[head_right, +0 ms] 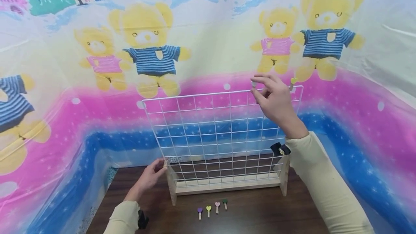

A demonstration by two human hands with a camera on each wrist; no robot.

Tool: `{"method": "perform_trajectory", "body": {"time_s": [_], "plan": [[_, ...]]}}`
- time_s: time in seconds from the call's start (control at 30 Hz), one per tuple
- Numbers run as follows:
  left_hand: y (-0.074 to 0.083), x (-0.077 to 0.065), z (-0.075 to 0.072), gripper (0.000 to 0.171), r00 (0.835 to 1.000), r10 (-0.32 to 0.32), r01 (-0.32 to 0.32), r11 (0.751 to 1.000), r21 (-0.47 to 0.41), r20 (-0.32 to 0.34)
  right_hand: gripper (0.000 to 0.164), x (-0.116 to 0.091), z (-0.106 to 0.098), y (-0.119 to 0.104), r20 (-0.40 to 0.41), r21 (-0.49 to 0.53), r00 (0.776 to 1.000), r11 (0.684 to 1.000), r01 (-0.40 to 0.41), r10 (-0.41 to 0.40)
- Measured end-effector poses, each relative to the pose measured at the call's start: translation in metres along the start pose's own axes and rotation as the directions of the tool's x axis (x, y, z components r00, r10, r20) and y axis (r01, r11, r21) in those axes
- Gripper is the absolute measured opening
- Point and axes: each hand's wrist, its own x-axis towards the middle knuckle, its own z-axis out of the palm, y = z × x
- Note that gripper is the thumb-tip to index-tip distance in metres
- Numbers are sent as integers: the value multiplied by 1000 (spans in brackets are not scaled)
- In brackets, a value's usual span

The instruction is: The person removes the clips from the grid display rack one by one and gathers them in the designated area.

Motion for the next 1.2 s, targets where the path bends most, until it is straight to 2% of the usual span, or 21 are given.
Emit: {"method": "perform_trajectory", "body": {"time_s": [0.2,0.43,0.63,0.83,1.07,1.2], "plan": [[0,-1,1,37,1000,5,-5,1000,4,-5,34,0,4,4,49,-13,993,994,-105,105],[0,-2,0,38,999,34,-34,999,11,-7,33,2,9,5,66,-1,984,986,-167,167],[0,-2,0,37,1000,17,-17,1000,2,-5,35,5,9,5,88,-6,966,970,-244,244],[0,-1,0,36,1000,9,-9,1000,-4,-7,36,8,10,6,102,-23,961,966,-258,259],[2,-2,0,36,1000,3,-3,1000,-16,1,25,9,9,5,95,-6,947,951,-309,308],[3,-3,0,35,1000,4,-5,1000,-12,-2,25,9,8,4,80,16,945,947,-320,318]]}}
